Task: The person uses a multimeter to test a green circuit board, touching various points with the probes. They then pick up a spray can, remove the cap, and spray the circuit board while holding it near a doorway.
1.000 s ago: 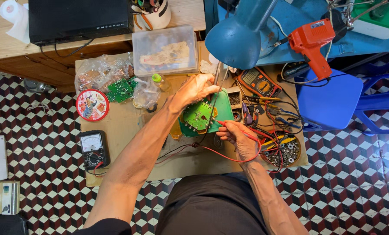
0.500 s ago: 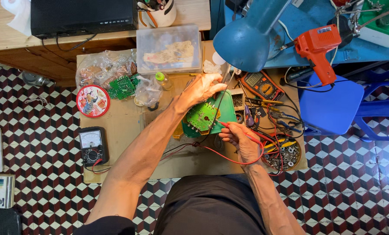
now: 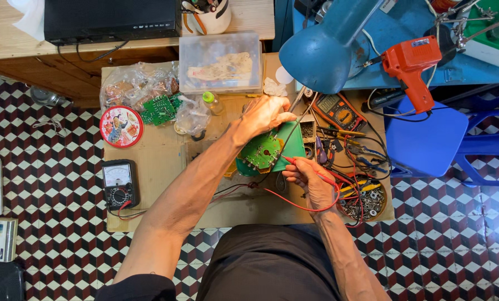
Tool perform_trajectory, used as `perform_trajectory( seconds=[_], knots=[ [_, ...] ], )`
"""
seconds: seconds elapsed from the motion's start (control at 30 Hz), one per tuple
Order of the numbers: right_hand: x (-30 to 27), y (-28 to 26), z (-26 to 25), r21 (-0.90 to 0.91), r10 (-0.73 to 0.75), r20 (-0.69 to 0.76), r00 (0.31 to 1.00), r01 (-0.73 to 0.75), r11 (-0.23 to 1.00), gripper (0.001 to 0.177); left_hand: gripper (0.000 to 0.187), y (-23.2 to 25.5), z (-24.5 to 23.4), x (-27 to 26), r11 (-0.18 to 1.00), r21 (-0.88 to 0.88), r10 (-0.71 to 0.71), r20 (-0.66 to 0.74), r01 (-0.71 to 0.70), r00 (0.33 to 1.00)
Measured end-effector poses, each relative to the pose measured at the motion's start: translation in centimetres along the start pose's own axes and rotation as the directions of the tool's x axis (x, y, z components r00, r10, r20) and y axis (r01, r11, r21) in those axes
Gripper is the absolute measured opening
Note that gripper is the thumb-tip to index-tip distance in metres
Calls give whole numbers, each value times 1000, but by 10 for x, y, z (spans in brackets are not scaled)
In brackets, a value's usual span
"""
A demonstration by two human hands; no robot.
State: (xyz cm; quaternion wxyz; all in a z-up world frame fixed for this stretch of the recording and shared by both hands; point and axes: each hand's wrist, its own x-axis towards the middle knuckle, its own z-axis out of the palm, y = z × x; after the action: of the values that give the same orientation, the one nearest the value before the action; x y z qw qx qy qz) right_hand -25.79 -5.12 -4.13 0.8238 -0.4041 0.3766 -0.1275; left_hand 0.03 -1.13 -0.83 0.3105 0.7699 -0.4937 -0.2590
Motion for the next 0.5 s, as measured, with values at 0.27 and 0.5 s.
perform_trajectory(
  seconds=[0.27,0.5],
  knots=[
    [5,-3,-3,-69,2,58,998,2,998,39,32,-23,28,-10,976,64,215,-238,-206,947],
    [3,2,-7,-48,-55,53,997,58,997,35,34,-34,55,-3,975,88,222,-405,-203,887]
  ],
)
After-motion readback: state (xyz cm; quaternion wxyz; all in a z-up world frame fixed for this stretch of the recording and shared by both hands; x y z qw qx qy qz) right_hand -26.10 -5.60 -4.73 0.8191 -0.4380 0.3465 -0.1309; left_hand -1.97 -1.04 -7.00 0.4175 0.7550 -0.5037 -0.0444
